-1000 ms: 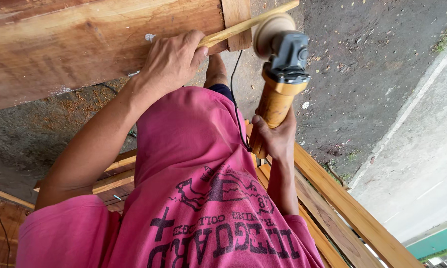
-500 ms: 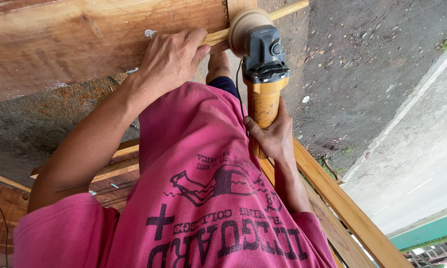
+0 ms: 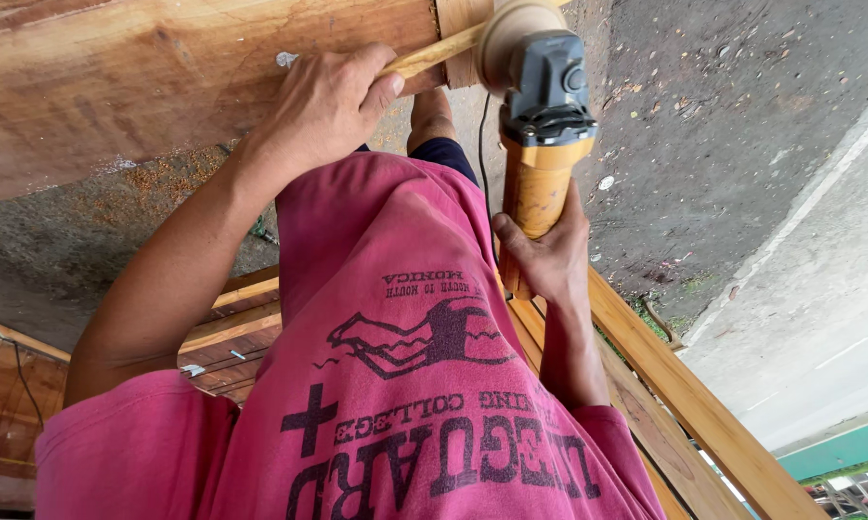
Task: The person uses an angle grinder with a sanding disc to sand a wooden frame. They hold the frame with one hand and operate the tool with the other, moving along the edges to smooth the surface.
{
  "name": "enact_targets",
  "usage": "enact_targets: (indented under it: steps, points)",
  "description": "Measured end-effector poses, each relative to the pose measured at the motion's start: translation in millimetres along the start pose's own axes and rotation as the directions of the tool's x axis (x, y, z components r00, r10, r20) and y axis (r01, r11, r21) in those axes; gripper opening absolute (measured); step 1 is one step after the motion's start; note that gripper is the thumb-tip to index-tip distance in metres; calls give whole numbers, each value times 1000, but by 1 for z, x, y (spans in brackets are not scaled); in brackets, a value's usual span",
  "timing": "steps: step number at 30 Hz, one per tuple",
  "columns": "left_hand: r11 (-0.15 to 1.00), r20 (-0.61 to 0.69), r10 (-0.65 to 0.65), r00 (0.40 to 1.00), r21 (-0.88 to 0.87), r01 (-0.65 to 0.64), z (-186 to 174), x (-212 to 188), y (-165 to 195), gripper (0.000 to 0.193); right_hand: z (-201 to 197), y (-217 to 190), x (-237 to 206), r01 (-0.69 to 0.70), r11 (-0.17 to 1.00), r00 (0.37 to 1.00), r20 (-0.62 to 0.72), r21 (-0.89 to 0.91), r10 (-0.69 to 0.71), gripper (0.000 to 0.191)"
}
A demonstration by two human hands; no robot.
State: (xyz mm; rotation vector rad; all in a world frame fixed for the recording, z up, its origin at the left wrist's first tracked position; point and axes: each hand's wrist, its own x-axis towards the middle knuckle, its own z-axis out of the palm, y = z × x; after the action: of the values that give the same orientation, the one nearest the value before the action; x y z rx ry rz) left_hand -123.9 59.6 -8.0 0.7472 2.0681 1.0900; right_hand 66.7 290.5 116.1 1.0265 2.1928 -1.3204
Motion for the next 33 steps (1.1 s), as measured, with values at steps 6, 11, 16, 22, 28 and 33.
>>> enact_targets:
  steps: [6,11,16,22,28,33]
  points:
    - [998,40,-52,998,28,51,-1,3,-1,32,11,-6,0,-4,1000,999,34,-1,4,69]
    - [989,101,-147,984,-12,149,-4,5,-1,31,15,-10,5,25,993,999,47,-113,-19,68]
    - [999,45,-54,998,7,54,-7,4,-2,32,1,-4,14,-79,993,996,-37,-88,76,63]
    - [986,104,-148,983,-56,155,-5,7,-3,37,-15,2,12,-18,1000,997,-74,11,19,64]
    - [984,114,-144,983,-88,154,-4,7,-8,49,4,-5,3,31,996,998,54,-78,-27,71]
    - [987,87,-72,994,-137,84,-5,8,-9,48,14,-14,5,29,992,996,87,-123,-18,73]
